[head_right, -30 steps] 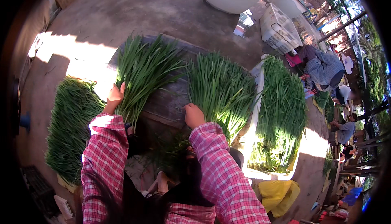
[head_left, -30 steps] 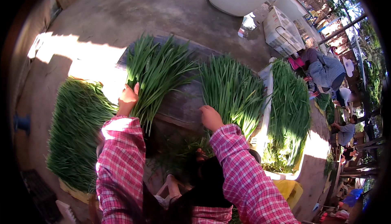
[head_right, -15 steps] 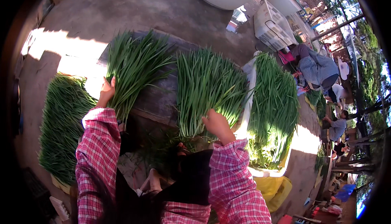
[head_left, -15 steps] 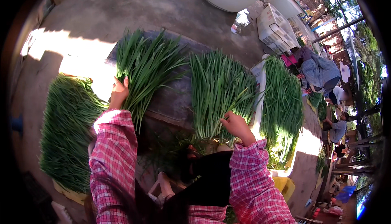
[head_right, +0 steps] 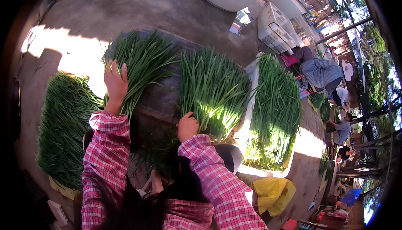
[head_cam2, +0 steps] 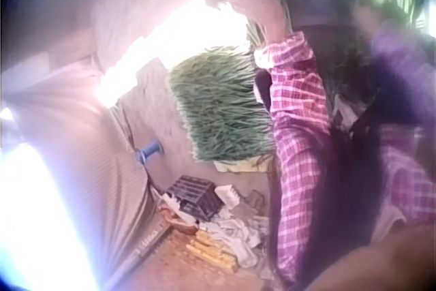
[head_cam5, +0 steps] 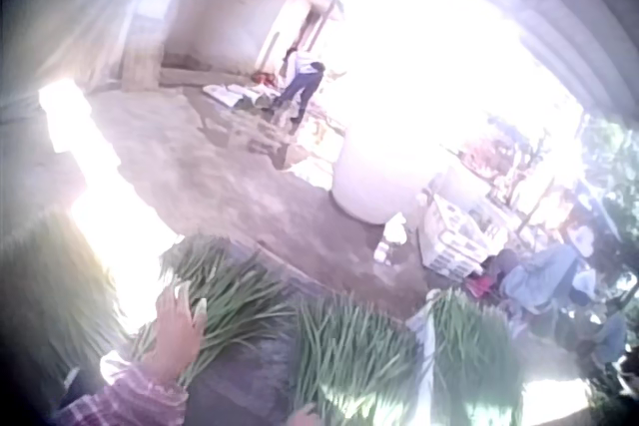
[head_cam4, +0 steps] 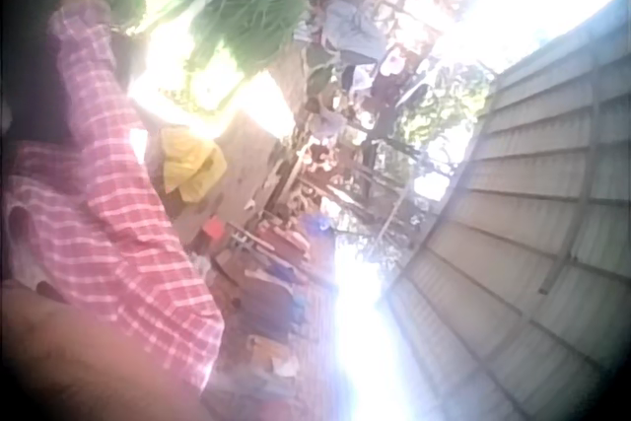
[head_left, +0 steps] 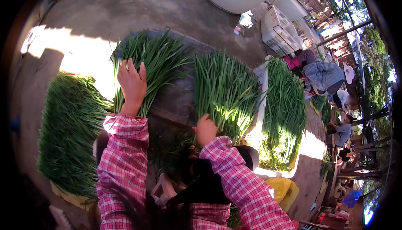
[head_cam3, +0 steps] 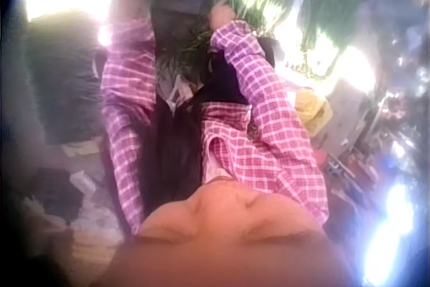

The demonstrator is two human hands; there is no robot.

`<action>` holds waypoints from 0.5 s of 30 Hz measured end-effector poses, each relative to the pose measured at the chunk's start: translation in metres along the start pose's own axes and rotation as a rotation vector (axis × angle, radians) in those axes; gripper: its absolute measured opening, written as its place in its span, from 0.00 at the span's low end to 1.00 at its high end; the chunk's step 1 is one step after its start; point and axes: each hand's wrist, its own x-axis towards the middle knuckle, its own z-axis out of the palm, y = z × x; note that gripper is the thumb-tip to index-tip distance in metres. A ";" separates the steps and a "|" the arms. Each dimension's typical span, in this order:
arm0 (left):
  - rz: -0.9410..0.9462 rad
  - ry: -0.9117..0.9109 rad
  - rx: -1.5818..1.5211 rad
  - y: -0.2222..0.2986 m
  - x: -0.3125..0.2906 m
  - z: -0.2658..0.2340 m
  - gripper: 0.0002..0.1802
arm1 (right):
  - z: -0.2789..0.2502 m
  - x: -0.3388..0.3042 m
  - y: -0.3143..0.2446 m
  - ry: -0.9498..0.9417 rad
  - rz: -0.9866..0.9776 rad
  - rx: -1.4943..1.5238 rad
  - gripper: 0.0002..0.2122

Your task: The person sorts through bundles of green leafy vegetables on the ground and in a crate, arranging them into separate piles and tying them with a thin strip of material.

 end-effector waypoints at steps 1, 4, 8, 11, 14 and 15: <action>0.008 -0.021 -0.072 0.014 0.001 -0.014 0.21 | 0.013 0.005 -0.003 0.013 0.085 -0.011 0.35; 0.002 -0.034 -0.211 0.037 -0.015 -0.034 0.20 | 0.040 0.018 -0.023 0.063 0.413 -0.040 0.31; -0.007 -0.071 -0.258 0.040 -0.019 -0.053 0.18 | 0.056 0.032 -0.025 0.098 0.495 -0.029 0.26; -0.030 -0.046 -0.273 0.035 -0.020 -0.059 0.18 | 0.017 0.024 -0.020 -0.107 0.314 0.142 0.31; -0.058 -0.064 -0.342 0.041 -0.023 -0.055 0.17 | -0.005 0.024 0.000 -0.216 0.287 0.220 0.33; -0.071 -0.065 -0.351 0.043 -0.023 -0.055 0.17 | -0.016 0.028 0.006 -0.250 0.292 0.258 0.33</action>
